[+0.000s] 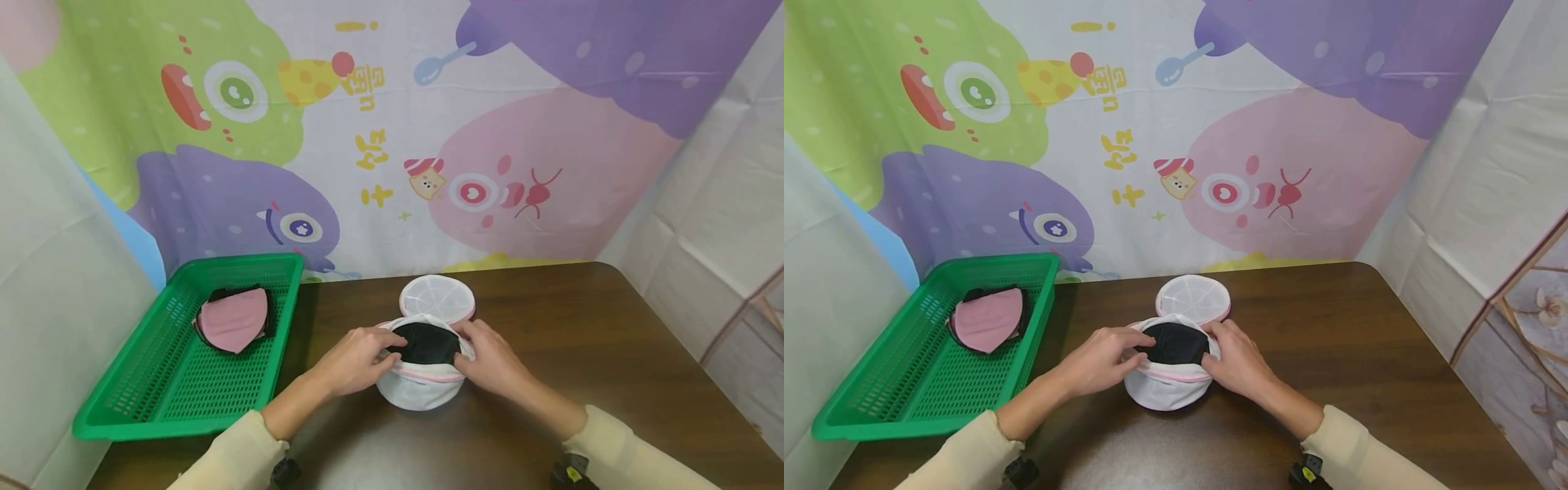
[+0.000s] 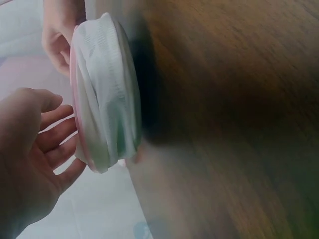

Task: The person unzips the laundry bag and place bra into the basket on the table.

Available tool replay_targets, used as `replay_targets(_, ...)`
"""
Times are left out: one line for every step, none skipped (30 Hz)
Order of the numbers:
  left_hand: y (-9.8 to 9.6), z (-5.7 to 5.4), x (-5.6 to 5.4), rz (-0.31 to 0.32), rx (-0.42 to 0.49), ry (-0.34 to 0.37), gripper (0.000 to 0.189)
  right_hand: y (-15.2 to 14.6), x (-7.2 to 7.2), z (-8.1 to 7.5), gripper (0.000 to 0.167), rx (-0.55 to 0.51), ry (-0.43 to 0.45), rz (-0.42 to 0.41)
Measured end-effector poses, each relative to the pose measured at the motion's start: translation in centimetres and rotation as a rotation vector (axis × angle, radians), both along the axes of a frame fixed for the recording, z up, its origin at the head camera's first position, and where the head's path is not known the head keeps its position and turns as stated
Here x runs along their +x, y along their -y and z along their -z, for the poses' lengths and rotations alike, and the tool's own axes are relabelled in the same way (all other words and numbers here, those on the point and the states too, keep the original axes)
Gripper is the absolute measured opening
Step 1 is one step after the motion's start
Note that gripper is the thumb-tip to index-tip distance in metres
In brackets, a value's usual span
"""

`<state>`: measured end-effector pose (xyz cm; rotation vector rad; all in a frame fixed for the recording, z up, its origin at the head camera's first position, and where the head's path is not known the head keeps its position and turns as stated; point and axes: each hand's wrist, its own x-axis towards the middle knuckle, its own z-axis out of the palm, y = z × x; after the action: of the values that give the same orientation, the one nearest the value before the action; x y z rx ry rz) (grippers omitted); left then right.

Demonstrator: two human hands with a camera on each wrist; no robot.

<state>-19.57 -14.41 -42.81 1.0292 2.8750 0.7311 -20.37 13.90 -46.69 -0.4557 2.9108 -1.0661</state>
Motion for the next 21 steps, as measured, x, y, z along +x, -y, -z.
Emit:
replay_targets(0.0,0.1,0.0,0.001,-0.002,-0.003,0.029,0.0,0.0,0.0,0.044,0.002,0.001,0.000)
replay_targets(0.0,0.3,-0.1,-0.001,-0.005,-0.005,0.030,0.0,0.0,0.0,0.044,0.004,0.000,0.001)
replay_targets(0.0,0.4,-0.1,-0.001,-0.009,-0.012,0.029,0.0,0.0,0.0,0.044,0.006,0.000,0.001)
replay_targets(0.0,0.5,-0.1,-0.002,-0.013,-0.020,0.029,0.0,0.0,0.0,0.043,0.008,-0.002,0.002)
replay_targets(0.0,0.6,-0.1,-0.003,-0.018,-0.027,0.029,0.0,0.0,0.0,0.043,0.009,-0.003,0.003)
replay_targets(0.0,0.7,-0.2,-0.007,-0.021,-0.026,0.029,-0.1,0.0,0.0,0.043,0.010,-0.003,0.004)
replay_targets(0.0,0.8,-0.2,-0.011,-0.025,-0.026,0.030,-0.1,0.0,0.0,0.043,0.010,-0.004,0.005)
replay_targets(0.0,0.8,-0.2,-0.015,-0.025,-0.024,0.030,-0.1,0.0,0.0,0.043,0.011,-0.005,0.005)
replay_targets(0.0,0.9,-0.2,-0.017,-0.024,-0.018,0.030,-0.1,0.0,0.0,0.043,0.010,-0.004,0.004)
replay_targets(-0.1,0.9,-0.2,-0.016,-0.027,-0.017,0.031,0.0,0.0,0.0,0.043,0.010,-0.003,0.004)
replay_targets(-0.1,1.0,-0.2,-0.015,-0.029,-0.015,0.031,0.0,0.0,0.0,0.043,0.010,-0.003,0.003)
replay_targets(-0.2,1.0,-0.3,-0.011,-0.031,-0.015,0.032,0.0,0.0,-0.1,0.043,0.010,-0.002,0.001)
replay_targets(-0.2,1.1,-0.3,-0.007,-0.033,-0.012,0.032,0.0,0.0,-0.1,0.043,0.010,-0.002,0.000)
replay_targets(-0.3,1.2,-0.3,-0.003,-0.035,-0.011,0.032,0.0,0.0,-0.1,0.043,0.010,-0.004,0.000)
replay_targets(-0.3,1.2,-0.3,-0.002,-0.038,-0.008,0.032,0.0,0.0,-0.1,0.043,0.009,-0.004,-0.002)
replay_targets(-0.3,1.3,-0.3,-0.002,-0.042,-0.011,0.033,0.0,0.0,0.0,0.043,0.009,-0.008,-0.003)
replay_targets(-0.4,1.4,-0.2,-0.004,-0.042,-0.009,0.032,0.0,0.0,0.0,0.042,0.009,-0.010,-0.004)
replay_targets(-0.4,1.4,-0.2,-0.007,-0.044,-0.009,0.032,0.0,0.0,0.0,0.042,0.009,-0.012,-0.005)
replay_targets(-0.4,1.5,-0.2,-0.011,-0.045,-0.008,0.032,0.0,0.0,0.0,0.042,0.009,-0.013,-0.005)
replay_targets(-0.4,1.6,-0.2,-0.011,-0.048,-0.013,0.032,0.0,0.0,0.0,0.042,0.008,-0.015,-0.006)
replay_targets(-0.4,1.6,-0.2,-0.013,-0.052,-0.017,0.032,0.0,0.0,0.0,0.042,0.008,-0.015,-0.007)
